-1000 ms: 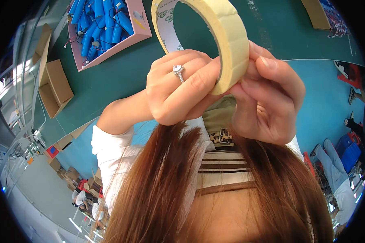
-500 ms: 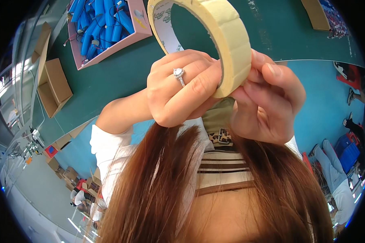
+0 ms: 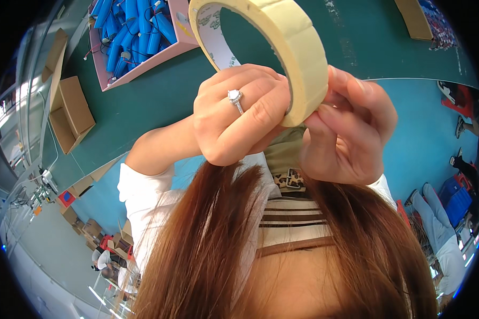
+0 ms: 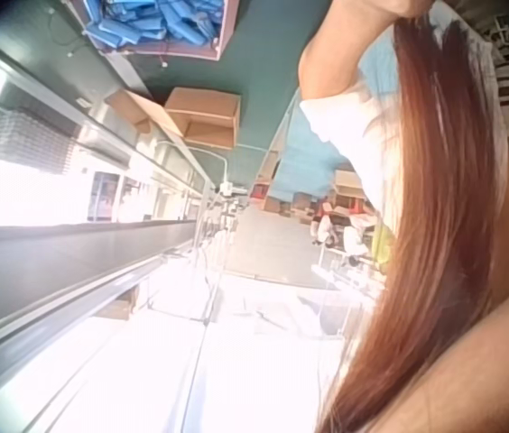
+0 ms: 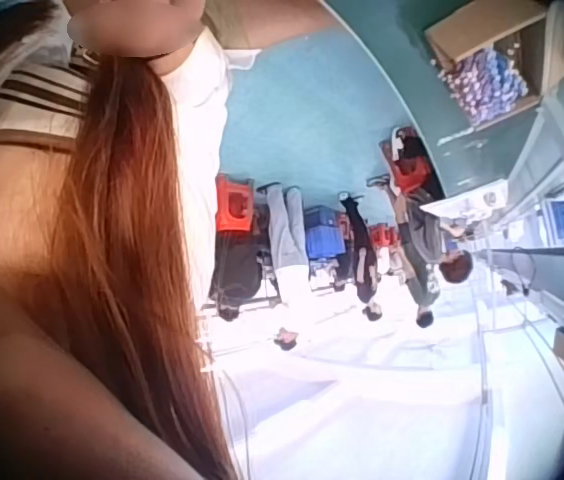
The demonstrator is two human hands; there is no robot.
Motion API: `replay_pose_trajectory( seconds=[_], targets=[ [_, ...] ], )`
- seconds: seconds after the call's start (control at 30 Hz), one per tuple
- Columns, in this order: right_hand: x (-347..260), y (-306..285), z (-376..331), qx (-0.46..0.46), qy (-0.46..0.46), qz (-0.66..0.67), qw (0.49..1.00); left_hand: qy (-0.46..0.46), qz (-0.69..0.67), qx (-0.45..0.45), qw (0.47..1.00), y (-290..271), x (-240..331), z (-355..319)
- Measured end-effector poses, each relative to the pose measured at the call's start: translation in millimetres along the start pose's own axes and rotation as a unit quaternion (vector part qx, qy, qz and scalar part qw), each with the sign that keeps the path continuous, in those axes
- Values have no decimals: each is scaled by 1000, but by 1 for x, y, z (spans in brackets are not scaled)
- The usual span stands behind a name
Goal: Manually applying tape to small blue electronic components at an assembly station.
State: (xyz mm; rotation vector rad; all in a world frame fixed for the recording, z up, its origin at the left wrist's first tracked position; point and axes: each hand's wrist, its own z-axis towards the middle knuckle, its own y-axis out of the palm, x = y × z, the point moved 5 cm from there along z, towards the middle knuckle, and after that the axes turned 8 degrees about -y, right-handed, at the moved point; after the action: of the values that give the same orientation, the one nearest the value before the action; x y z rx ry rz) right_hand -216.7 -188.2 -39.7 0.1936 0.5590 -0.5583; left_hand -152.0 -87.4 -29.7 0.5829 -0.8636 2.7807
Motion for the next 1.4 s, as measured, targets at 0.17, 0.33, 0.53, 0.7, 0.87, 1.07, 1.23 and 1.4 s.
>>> replay_pose_trajectory(
  seconds=[0.17,0.33,0.53,0.7,0.87,1.07,1.23,1.4],
  targets=[
    [-1,0,1,27,-37,-7,999,2,3,-5,1000,0,-1,0],
    [0,0,2,5,-45,-12,999,-1,8,-15,1000,0,0,-1],
    [-1,0,3,10,-41,-10,999,-2,7,-6,1000,0,-1,-2],
    [-2,1,2,8,-24,-10,1000,8,2,-6,1000,-1,0,-1],
    [-2,1,0,33,-28,-9,999,0,4,-14,1000,-1,0,0],
    [-3,1,-1,36,-43,-26,998,7,-8,-13,1000,-1,-1,0],
    [-3,1,-2,45,-48,-29,997,4,-14,-9,1000,-1,-1,0],
    [-2,-1,-2,32,-46,-17,998,5,-17,-3,1000,0,0,0]
  ],
)
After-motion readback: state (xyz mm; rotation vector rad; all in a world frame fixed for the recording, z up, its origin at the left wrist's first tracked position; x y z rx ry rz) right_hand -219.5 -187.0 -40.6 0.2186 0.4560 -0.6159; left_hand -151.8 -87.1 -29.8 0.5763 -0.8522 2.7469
